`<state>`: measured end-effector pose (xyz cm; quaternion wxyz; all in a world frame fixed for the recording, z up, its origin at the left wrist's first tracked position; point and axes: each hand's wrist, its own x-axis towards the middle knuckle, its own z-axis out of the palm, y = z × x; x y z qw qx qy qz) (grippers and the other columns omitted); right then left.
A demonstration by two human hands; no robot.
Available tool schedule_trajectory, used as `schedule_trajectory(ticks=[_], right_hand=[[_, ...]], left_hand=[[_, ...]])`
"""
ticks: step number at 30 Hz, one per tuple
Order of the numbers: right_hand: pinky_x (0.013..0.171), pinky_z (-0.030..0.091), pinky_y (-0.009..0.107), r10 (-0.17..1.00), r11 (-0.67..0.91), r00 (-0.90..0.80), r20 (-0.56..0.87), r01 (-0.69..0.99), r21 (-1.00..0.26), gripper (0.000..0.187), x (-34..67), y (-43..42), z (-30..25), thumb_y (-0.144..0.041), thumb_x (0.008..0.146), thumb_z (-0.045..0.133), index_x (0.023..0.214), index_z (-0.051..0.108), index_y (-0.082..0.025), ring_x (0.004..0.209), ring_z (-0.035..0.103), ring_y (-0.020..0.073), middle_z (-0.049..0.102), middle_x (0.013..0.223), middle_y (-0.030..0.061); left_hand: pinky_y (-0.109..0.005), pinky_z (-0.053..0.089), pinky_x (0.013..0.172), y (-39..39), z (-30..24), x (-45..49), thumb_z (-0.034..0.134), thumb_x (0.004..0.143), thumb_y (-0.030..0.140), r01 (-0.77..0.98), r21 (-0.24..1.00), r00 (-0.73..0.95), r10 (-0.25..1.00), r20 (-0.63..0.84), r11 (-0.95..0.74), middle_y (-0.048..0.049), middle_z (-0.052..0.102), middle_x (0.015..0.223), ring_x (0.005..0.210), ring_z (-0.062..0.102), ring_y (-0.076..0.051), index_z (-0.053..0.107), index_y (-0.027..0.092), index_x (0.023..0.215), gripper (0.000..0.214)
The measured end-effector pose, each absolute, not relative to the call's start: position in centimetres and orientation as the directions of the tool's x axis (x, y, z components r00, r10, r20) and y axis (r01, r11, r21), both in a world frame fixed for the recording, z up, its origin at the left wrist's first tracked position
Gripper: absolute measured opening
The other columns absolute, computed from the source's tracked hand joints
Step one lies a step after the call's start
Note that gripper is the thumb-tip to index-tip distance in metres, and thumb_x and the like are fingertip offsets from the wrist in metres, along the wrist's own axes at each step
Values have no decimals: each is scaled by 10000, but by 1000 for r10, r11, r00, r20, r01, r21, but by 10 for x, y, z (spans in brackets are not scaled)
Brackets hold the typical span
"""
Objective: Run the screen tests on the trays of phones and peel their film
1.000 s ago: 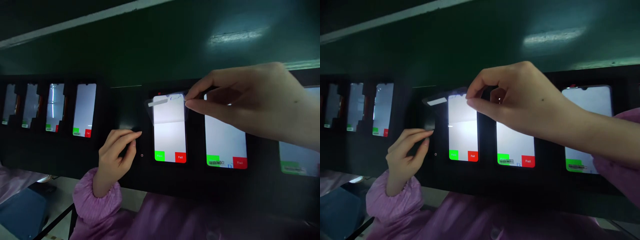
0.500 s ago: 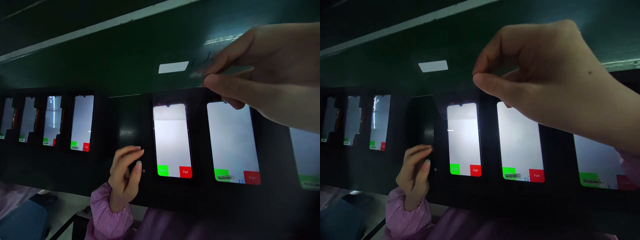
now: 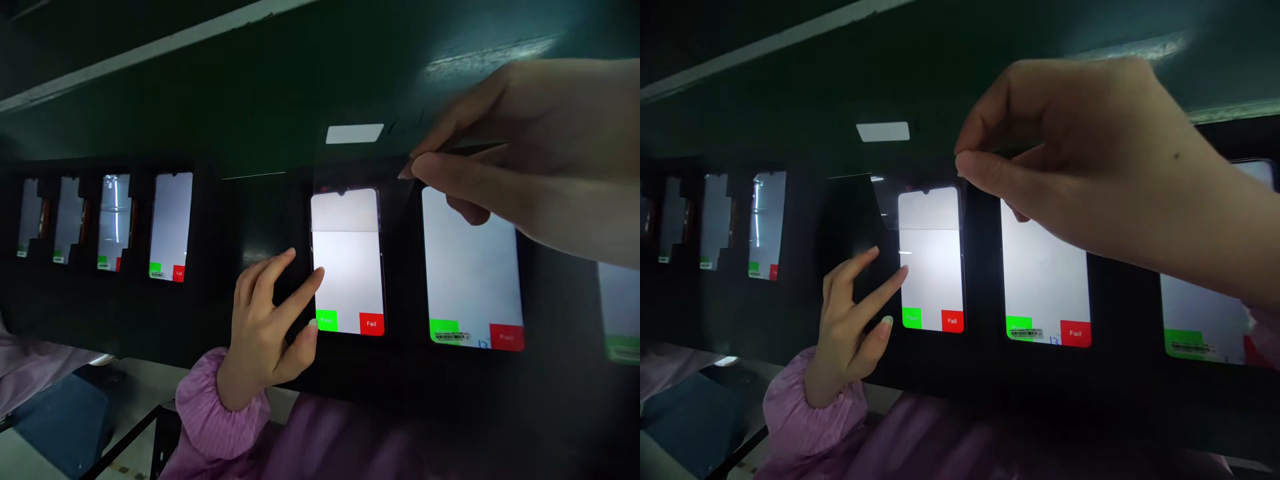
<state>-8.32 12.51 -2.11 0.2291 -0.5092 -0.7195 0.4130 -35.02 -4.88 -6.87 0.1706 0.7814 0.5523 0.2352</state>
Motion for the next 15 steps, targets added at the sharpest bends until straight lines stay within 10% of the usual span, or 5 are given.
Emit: schedule_trajectory(ticks=[9,15], right_hand=[[477,439,221,798,187,-591,-120,432,-882,206,-91,99,-27,-378,1025,630,1109,682,-197,507,531,42,759,1031,6],[703,538,326,618,567,-785,-37,478,-671,336,-49,61,-8,-401,1126,477,1305,708,-237,810,700,182,773,961,24]], left_hand=[[-534,410,1216,-96,-58,-356,422,1079,246,725,636,147,962,232,-264,-50,675,1396,1329,591,-267,769,281,1249,388],[-386,495,1154,-121,-57,-349,461,1064,168,673,734,-188,941,283,-87,1,751,1251,1250,667,-194,747,287,1302,391]])
